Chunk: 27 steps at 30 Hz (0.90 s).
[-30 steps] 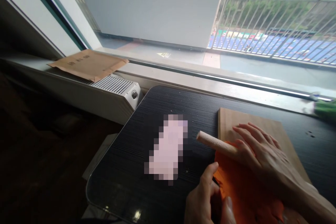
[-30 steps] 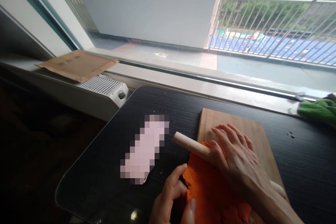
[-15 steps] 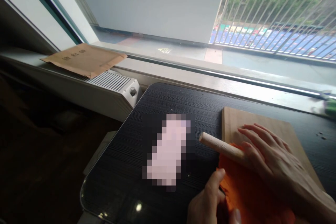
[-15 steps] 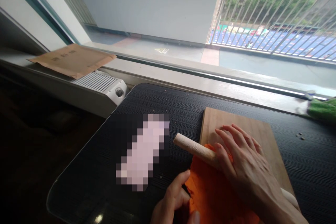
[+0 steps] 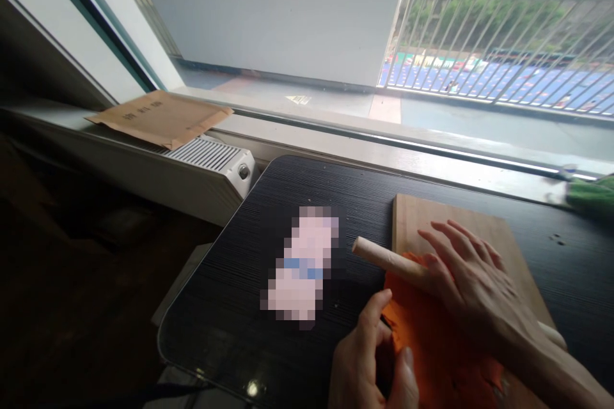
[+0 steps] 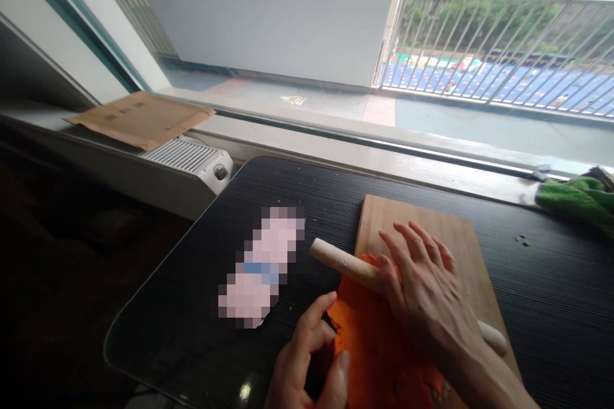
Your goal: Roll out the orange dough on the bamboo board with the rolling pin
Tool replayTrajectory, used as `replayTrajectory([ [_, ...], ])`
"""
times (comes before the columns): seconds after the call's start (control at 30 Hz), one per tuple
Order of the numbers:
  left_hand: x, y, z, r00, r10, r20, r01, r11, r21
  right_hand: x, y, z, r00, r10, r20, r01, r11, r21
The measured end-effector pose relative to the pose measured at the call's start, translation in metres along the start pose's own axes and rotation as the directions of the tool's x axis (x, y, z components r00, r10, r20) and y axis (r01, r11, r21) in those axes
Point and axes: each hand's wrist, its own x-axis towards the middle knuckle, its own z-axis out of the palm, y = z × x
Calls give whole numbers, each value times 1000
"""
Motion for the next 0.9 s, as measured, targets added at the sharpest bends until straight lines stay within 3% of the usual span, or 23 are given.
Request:
replayTrajectory([
  [0.17,8,-2,-3,979,200,24,-201,979,39,-6,-7,-3,1000,-3,-5,3,1000,-12],
  [0.27,14,0,-20,893,448,30,-449,889,94,-2,-7,-3,1000,17,-16,-17,1000,-7],
  [0.33,19,1,-39,831,553,65,-555,815,165,0,-7,-2,999,20,-36,-20,1000,-9],
  [0.37,22,1,-49,825,562,61,-561,802,207,0,-7,-2,999,19,-50,-20,1000,-12],
  [0.43,29,-2,-68,855,519,1,-504,828,246,-1,-7,0,997,20,-76,-21,1000,-15],
  [0.53,43,-8,-86,901,421,-110,-401,901,164,-3,-8,1,995,30,-98,-30,1000,-8],
  [0.67,60,-15,-88,913,386,-129,-380,922,71,-2,-8,0,994,39,-102,-39,999,2],
  [0.9,69,-19,-85,907,420,-13,-410,891,196,1,-10,-4,997,58,-54,-57,998,8],
])
